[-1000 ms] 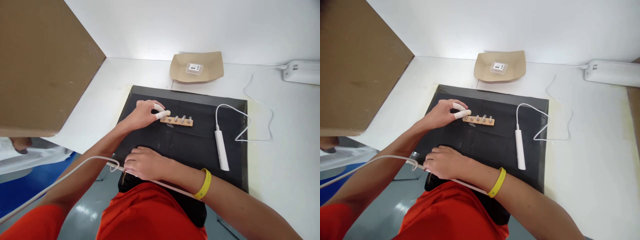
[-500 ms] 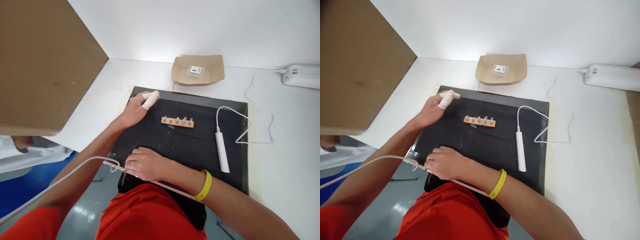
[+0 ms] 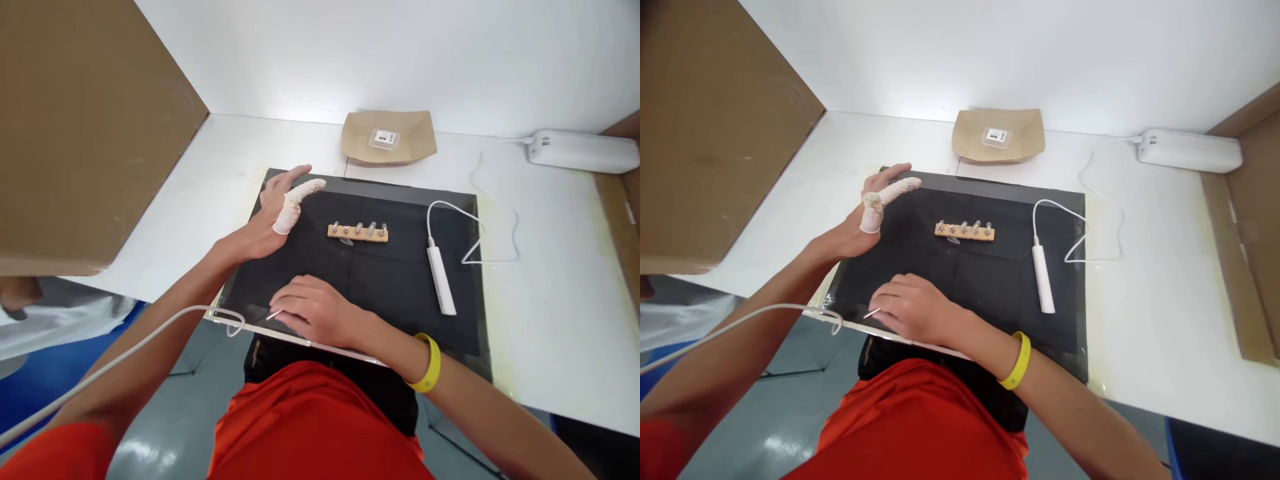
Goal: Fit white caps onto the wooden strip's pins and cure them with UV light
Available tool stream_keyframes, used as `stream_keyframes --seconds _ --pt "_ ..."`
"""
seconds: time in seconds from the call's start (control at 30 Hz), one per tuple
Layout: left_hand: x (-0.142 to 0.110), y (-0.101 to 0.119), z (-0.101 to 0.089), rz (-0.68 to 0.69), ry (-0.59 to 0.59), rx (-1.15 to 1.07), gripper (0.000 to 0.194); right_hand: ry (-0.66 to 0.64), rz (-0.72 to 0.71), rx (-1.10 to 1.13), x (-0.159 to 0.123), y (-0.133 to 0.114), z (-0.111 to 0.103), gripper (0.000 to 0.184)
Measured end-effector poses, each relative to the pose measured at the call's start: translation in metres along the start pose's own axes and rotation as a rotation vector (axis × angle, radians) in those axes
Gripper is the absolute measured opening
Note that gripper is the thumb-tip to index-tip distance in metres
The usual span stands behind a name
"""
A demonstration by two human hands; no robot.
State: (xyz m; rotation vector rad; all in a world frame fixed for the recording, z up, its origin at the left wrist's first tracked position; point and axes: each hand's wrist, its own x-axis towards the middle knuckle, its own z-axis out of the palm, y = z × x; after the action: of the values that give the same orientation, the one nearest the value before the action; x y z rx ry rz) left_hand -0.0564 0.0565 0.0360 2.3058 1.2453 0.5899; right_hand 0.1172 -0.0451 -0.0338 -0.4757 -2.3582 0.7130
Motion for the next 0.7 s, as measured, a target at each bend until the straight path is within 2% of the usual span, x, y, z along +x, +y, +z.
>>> stream_keyframes --seconds 0.13,0.2,0.33,0.53,0.6,0.7 --pt "-0.006 -0.011 0.012 0.05 0.018 0.094 0.084 0.157 0.199 -0.203 -0.037 -0.011 -0.027 0.012" --pt "-0.008 -0.016 0.02 0.069 0.028 0.109 0.078 0.228 0.34 -0.355 -0.061 -0.017 -0.04 0.011" --pt "-0.01 -0.015 0.031 0.112 0.059 0.144 0.072 0.342 0.489 -0.52 -0.098 -0.019 -0.057 0.011" --pt "-0.011 0.004 0.046 0.295 -0.101 0.254 0.05 0.425 0.559 -0.65 -0.11 -0.004 -0.061 0.008" --pt "-0.01 0.005 0.054 0.368 -0.073 0.337 0.048 0.444 0.57 -0.646 -0.109 -0.002 -0.06 0.008" --pt "-0.008 0.002 0.068 0.479 0.035 0.455 0.045 0.446 0.571 -0.635 -0.109 -0.003 -0.059 0.008"
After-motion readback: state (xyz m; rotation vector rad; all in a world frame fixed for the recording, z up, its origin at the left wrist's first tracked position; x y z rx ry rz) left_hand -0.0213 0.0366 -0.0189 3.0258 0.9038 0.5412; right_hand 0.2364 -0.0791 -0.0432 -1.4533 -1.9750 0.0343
